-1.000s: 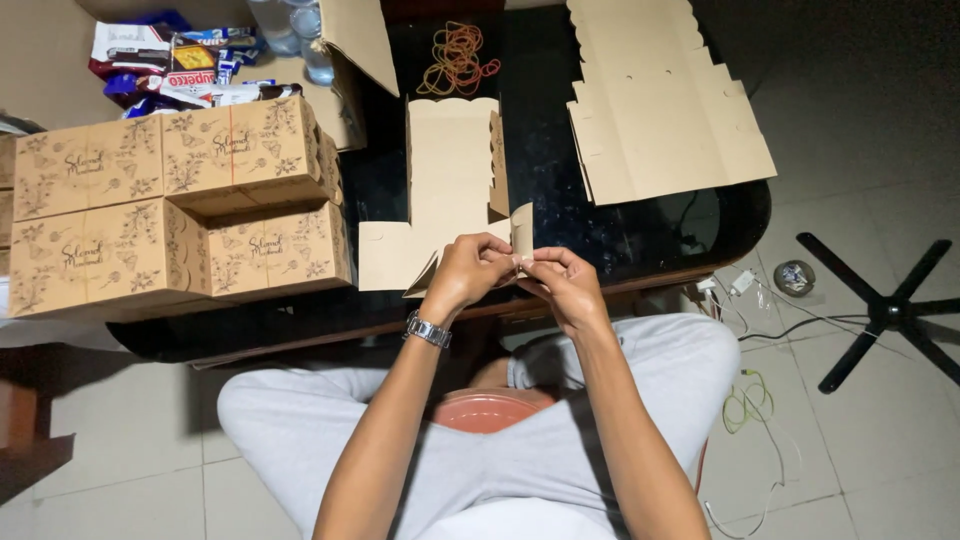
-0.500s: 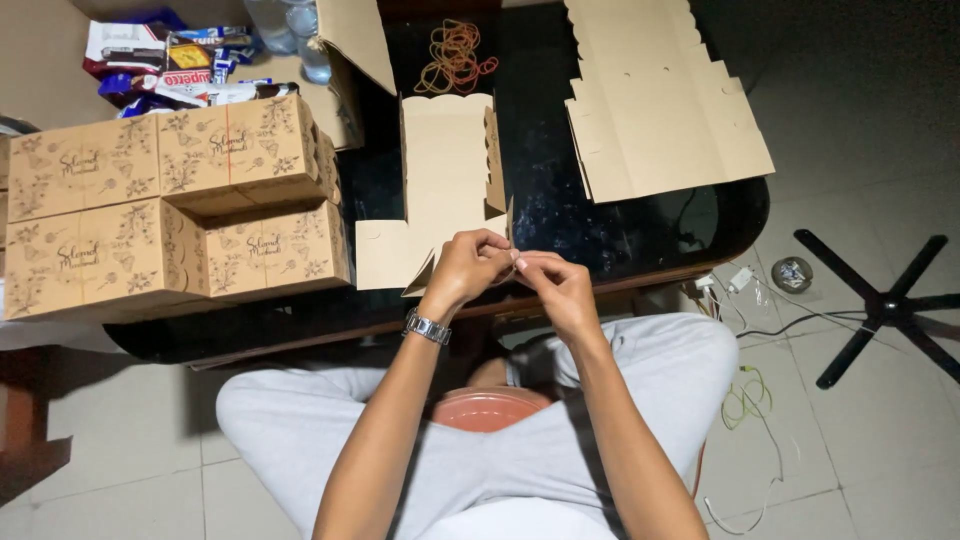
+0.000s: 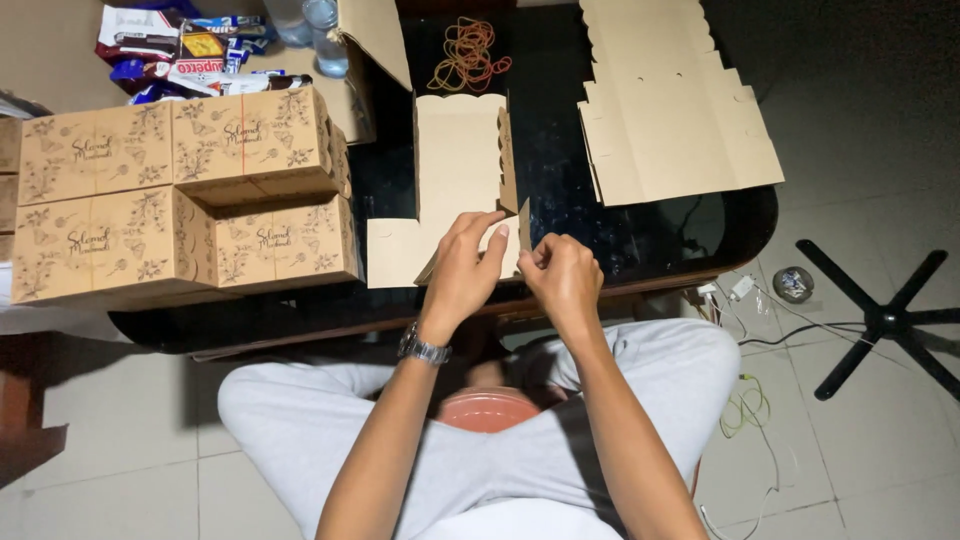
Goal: Folding a cardboard box and filling it with various snack items and a small container.
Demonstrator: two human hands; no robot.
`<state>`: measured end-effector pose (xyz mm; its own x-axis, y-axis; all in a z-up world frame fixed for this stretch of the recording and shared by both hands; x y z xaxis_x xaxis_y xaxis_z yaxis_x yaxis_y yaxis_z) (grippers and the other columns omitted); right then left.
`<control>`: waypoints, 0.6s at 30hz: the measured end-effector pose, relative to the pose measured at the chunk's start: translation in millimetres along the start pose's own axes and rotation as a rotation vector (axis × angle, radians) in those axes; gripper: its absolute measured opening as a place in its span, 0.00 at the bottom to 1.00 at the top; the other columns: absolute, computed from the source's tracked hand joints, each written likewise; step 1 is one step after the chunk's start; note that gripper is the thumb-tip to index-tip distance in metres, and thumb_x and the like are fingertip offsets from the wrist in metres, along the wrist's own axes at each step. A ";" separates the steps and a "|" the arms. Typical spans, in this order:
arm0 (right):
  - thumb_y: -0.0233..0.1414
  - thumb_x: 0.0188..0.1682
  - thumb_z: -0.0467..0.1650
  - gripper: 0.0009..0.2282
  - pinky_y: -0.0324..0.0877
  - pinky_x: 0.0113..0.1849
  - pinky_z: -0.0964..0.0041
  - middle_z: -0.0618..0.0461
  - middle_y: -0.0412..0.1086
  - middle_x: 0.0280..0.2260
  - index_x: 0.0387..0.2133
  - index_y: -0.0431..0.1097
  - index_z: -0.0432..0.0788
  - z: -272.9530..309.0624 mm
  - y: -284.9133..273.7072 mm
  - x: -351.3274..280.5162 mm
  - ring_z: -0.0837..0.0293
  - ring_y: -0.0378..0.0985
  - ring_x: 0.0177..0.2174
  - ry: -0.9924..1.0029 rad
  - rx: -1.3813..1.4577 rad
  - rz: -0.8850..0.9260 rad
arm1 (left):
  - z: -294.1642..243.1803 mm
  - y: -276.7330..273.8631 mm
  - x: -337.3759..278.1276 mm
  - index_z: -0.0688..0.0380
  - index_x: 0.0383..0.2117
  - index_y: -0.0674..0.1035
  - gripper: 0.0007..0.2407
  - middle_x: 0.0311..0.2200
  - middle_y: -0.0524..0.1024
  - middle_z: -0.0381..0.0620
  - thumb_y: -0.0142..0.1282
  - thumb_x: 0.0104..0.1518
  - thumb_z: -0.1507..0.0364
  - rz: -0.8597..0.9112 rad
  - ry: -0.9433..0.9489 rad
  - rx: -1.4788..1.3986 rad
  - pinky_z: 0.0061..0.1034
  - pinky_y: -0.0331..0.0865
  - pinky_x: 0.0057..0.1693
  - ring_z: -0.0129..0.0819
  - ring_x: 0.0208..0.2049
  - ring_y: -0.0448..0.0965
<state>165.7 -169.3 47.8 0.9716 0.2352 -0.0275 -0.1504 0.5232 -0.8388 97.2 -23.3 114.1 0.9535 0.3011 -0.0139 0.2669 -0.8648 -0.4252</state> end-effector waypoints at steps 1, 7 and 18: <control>0.61 0.44 0.38 0.12 0.76 0.34 0.44 0.54 0.71 0.20 0.18 0.72 0.45 1.6 -1.1 1.3 0.45 0.81 0.28 0.003 0.001 0.001 | 2.7 -4.8 -7.0 0.68 0.53 0.77 0.15 0.49 0.76 0.63 0.44 0.66 0.71 0.003 -0.002 0.001 0.45 0.72 0.57 0.58 0.54 0.76; 0.59 0.41 0.29 0.09 0.74 0.32 0.46 0.52 0.70 0.18 0.16 0.67 0.45 22.5 -14.9 0.5 0.42 0.80 0.27 -0.013 0.050 0.024 | 44.6 -43.1 -52.9 0.69 0.47 0.79 0.10 0.41 0.76 0.58 0.49 0.64 0.77 -0.456 0.157 0.167 0.42 0.72 0.54 0.54 0.49 0.77; 0.57 0.48 0.41 0.14 0.73 0.38 0.50 0.46 0.75 0.25 0.25 0.79 0.43 104.5 26.8 -46.5 0.43 0.79 0.33 -0.466 0.043 0.120 | 116.1 -1.6 -63.3 0.67 0.60 0.69 0.20 0.57 0.65 0.66 0.54 0.63 0.71 -0.590 -0.136 0.859 0.40 0.64 0.57 0.56 0.58 0.65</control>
Point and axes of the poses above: each hand's wrist, its own x-axis towards the middle knuckle, its own y-axis out of the palm, z = x × y, the point moved 3 cm from there along x, towards the middle knuckle
